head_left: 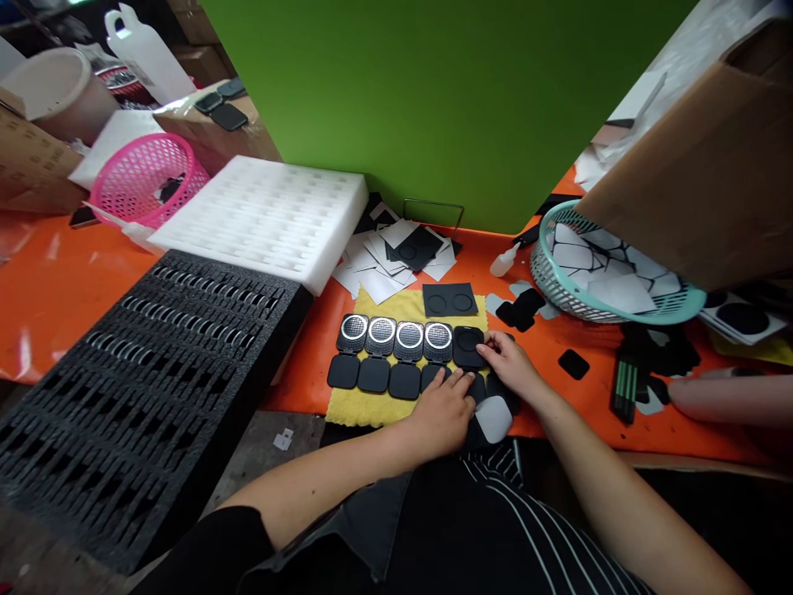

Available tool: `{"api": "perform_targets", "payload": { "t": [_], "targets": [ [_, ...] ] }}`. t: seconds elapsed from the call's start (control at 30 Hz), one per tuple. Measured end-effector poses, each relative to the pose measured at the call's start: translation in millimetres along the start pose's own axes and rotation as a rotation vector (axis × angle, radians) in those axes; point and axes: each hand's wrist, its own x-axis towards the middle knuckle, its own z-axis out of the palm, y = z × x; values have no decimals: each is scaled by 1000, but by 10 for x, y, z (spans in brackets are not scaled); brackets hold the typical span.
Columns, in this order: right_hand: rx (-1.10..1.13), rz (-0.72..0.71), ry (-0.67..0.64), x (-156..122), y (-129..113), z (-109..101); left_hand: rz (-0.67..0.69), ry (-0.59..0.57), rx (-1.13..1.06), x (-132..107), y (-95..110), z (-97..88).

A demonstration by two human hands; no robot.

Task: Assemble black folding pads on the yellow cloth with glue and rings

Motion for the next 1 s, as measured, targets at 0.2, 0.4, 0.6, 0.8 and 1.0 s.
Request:
{"api": "perform_targets", "payload": {
  "t": [0.2,0.4,0.6,0.8,1.0],
  "targets": [
    [-10,19,9,-4,3,13,9,-7,2,-1,-4,-13],
    [-58,39,31,-19,-32,30,14,4,-11,4,-9,10],
    [-171,27,61,-33,-127,18,17,13,-2,16,-6,32],
    [-448,-82,82,-71,-245,23,23,16,3,16,-7,15],
    [-612,-112,102,-89,-305,37,29,32,-1,14,-12,40]
  ]
}}
